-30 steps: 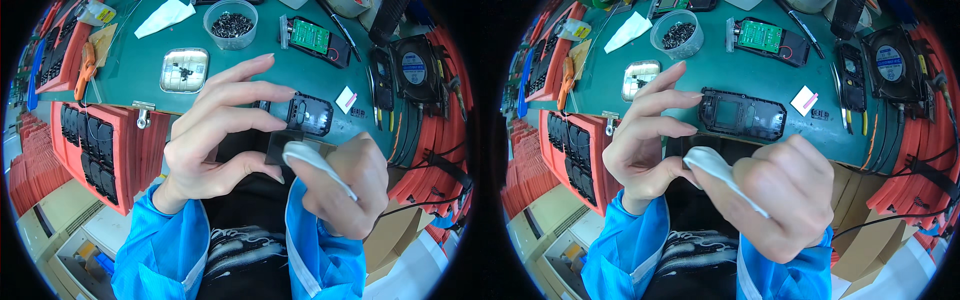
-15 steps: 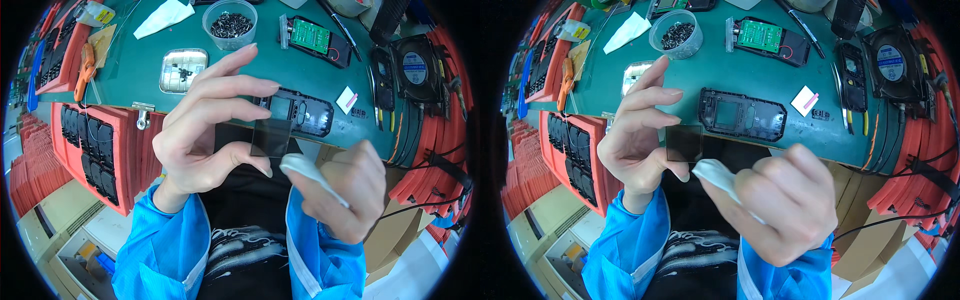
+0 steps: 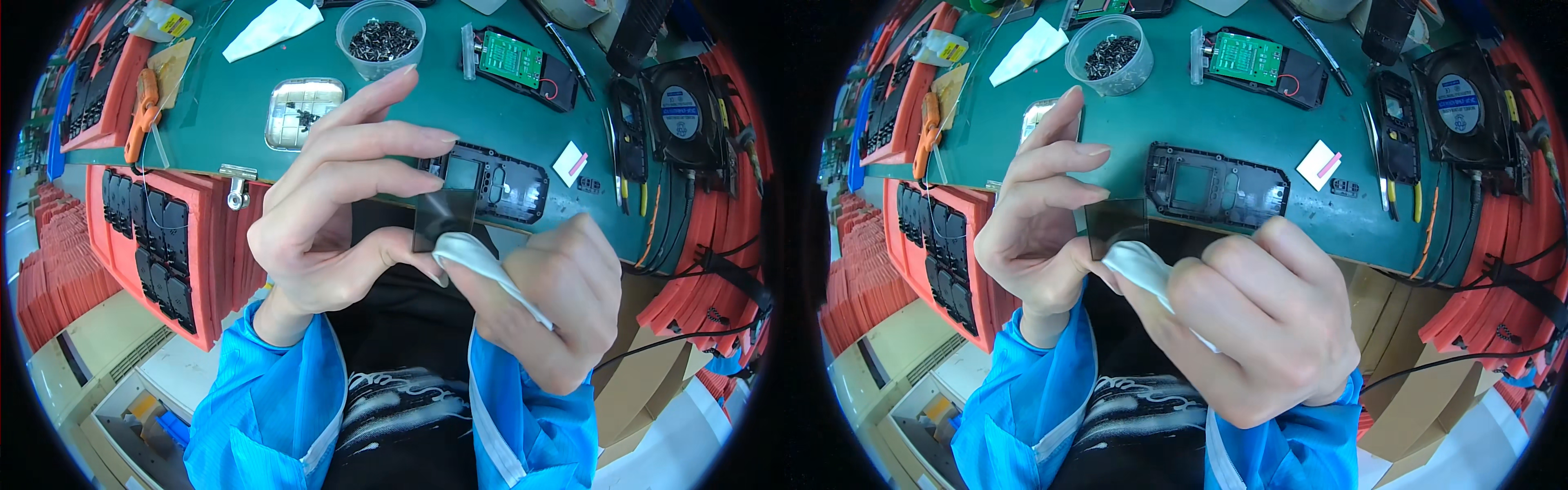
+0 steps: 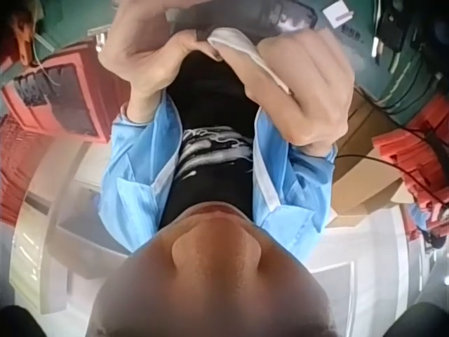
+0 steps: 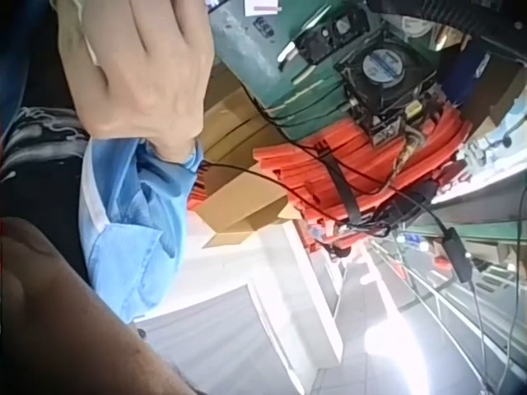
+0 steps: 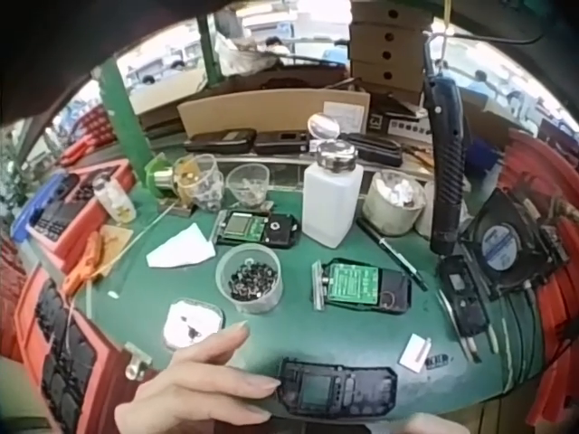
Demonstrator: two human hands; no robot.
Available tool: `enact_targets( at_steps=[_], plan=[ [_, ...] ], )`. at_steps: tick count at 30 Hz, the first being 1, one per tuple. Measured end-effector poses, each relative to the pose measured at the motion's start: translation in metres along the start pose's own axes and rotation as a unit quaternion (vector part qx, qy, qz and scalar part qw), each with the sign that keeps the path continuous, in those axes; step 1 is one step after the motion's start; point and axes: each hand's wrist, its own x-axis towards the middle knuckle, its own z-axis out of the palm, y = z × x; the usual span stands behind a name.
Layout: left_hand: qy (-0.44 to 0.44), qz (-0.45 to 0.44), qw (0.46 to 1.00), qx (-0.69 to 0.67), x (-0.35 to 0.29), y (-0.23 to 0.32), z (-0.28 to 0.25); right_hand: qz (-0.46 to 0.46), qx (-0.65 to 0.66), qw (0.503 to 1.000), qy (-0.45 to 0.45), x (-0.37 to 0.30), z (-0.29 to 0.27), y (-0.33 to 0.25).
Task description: Assembling, cleaning, and inspecting components of a handheld electronic device at a workbench.
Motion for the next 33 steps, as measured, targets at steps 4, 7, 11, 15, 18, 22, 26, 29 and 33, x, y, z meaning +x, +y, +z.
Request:
enact_targets(
  at_steps=[4, 7, 11, 15, 18, 22, 26, 29, 33],
  plan=[
    [0.004, 0.001, 1.0, -0.018, 0.0, -0.003, -0.003, 0.017, -0.016, 0.999, -0.036, -0.002, -0.012, 0.001],
    [0.013, -0.002, 0.999, -0.038, 0.0, -0.005, -0.002, 0.038, -0.024, 0.999, 0.014, -0.006, -0.014, 0.003],
    [0.003, 0.011, 1.0, -0.009, 0.0, -0.006, -0.004, 0.023, -0.02, 0.999, 0.009, 0.003, -0.009, -0.001],
    [-0.025, 0.031, 0.999, 0.024, 0.003, 0.001, -0.003, 0.033, 0.022, 0.999, -0.011, 0.003, -0.002, -0.005],
    [-0.015, 0.031, 0.999, 0.028, 0.001, 0.002, -0.005, 0.022, 0.018, 0.999, -0.022, 0.002, -0.003, -0.005],
    [0.009, 0.025, 0.999, 0.022, 0.001, 0.001, -0.003, 0.023, -0.01, 0.999, -0.033, -0.002, -0.015, 0.0],
    [0.009, 0.023, 1.0, 0.015, 0.001, -0.001, -0.005, 0.026, -0.028, 0.999, 0.004, -0.002, -0.016, 0.002],
    [0.0, 0.02, 1.0, 0.006, 0.001, 0.0, -0.004, 0.022, -0.026, 0.999, 0.019, 0.003, -0.013, 0.001],
    [-0.008, 0.014, 1.0, -0.012, 0.0, 0.002, -0.001, 0.012, -0.003, 1.0, 0.012, 0.011, 0.0, 0.0]
  ],
)
